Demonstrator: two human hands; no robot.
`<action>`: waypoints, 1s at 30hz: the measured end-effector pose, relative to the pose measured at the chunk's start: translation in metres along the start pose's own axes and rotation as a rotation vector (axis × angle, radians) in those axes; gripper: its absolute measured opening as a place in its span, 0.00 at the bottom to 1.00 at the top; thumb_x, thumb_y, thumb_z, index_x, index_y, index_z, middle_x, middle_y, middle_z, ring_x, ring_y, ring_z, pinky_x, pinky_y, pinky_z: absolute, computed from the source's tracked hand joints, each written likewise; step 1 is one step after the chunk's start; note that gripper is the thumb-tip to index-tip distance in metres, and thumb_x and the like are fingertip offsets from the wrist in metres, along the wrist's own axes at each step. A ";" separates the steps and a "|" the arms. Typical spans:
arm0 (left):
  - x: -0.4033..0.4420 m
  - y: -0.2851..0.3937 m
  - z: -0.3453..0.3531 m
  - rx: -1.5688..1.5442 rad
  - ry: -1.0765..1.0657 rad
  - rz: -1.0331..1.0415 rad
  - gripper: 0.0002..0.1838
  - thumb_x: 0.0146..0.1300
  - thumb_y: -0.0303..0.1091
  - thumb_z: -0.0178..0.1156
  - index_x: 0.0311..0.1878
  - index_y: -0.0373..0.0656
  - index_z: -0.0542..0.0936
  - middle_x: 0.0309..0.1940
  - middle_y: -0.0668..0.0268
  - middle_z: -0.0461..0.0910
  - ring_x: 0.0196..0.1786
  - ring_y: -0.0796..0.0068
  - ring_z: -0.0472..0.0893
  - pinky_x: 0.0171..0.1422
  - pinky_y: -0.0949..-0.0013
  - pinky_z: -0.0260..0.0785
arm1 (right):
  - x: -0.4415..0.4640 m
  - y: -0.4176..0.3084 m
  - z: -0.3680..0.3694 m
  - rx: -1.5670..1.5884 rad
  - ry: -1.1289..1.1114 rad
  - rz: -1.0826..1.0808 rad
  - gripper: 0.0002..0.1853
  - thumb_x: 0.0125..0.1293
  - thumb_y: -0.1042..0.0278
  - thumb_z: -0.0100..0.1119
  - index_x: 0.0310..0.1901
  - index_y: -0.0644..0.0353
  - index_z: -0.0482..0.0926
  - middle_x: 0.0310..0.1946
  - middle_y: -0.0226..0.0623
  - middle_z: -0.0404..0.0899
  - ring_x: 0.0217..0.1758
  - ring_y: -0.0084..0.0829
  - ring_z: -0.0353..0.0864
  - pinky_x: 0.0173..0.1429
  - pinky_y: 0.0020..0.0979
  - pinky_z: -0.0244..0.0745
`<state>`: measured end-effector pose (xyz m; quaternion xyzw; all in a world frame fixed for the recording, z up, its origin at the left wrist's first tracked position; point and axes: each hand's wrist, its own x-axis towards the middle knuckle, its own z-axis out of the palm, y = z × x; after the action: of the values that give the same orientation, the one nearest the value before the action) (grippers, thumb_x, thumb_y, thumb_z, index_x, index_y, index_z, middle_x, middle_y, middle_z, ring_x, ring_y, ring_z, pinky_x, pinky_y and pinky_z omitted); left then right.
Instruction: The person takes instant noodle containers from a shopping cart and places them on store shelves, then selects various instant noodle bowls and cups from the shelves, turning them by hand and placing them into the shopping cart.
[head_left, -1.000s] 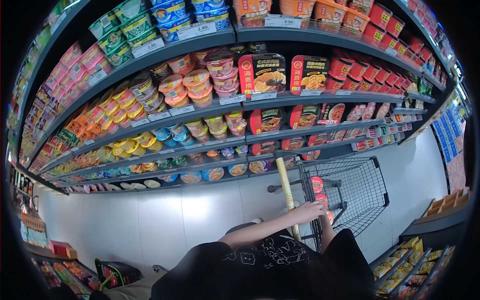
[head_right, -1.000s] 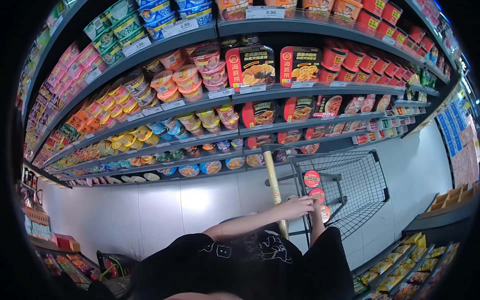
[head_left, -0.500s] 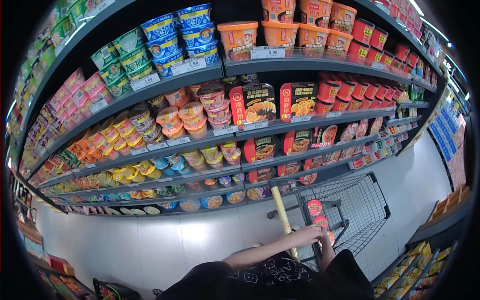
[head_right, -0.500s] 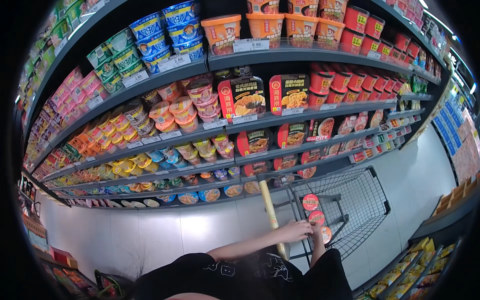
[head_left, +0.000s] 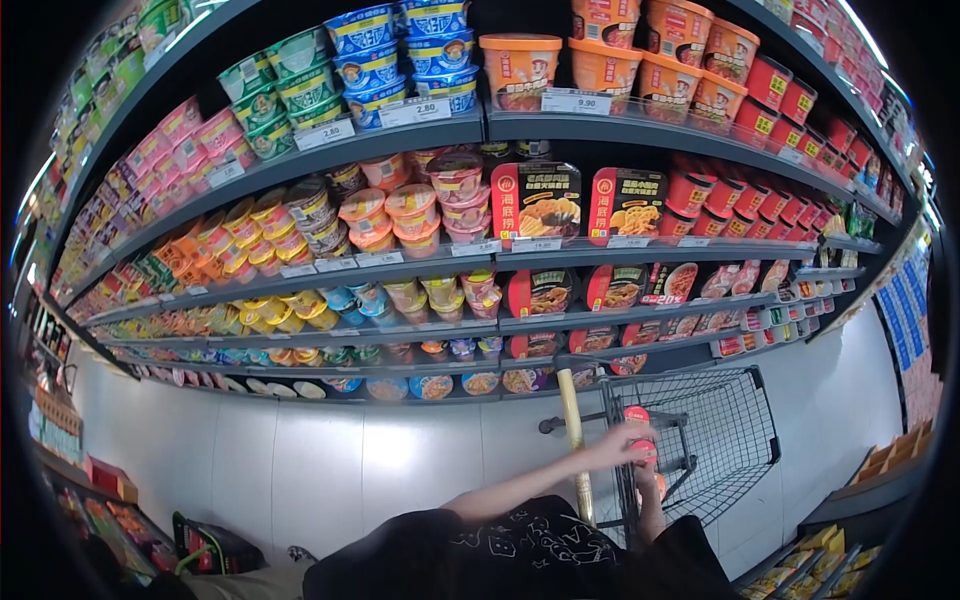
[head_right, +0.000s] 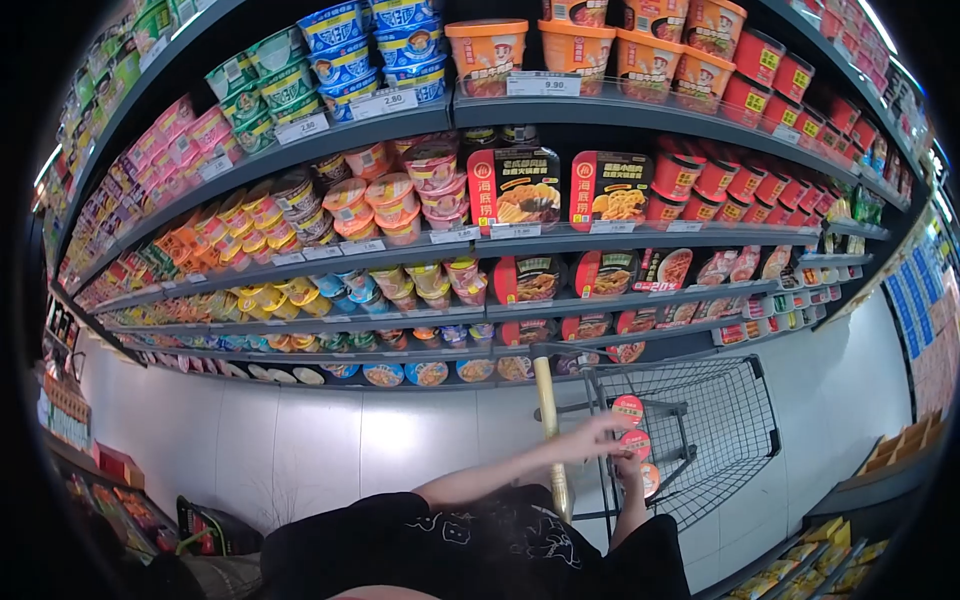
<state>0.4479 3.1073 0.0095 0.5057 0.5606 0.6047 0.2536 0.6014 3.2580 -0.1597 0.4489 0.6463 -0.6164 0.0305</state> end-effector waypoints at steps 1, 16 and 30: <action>0.006 0.015 -0.026 0.057 0.120 -0.055 0.19 0.50 0.25 0.57 0.48 0.39 0.72 0.51 0.60 0.69 0.48 0.70 0.72 0.49 0.70 0.66 | 0.001 -0.009 0.002 -0.008 -0.008 -0.015 0.09 0.53 0.73 0.52 0.37 0.63 0.76 0.26 0.37 0.77 0.27 0.30 0.76 0.28 0.29 0.71; 0.075 0.317 -0.471 1.340 1.473 0.432 0.53 0.39 0.46 0.67 0.63 0.35 0.46 0.47 0.44 0.67 0.51 0.48 0.67 0.55 0.55 0.58 | 0.051 0.023 -0.008 0.109 -0.074 0.086 0.07 0.51 0.76 0.54 0.33 0.56 0.77 0.22 0.27 0.73 0.20 0.22 0.70 0.19 0.23 0.63; 0.084 0.334 -0.460 1.477 1.498 0.235 0.48 0.39 0.61 0.62 0.60 0.44 0.56 0.42 0.47 0.74 0.43 0.51 0.76 0.48 0.57 0.66 | 0.134 0.045 -0.038 -0.306 -0.095 0.010 0.11 0.49 0.75 0.52 0.37 0.60 0.77 0.21 0.37 0.76 0.22 0.35 0.76 0.21 0.35 0.70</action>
<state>0.0925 2.9059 0.4133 0.0835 0.7502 0.2918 -0.5874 0.5687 3.3543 -0.2646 0.4127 0.7281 -0.5312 0.1319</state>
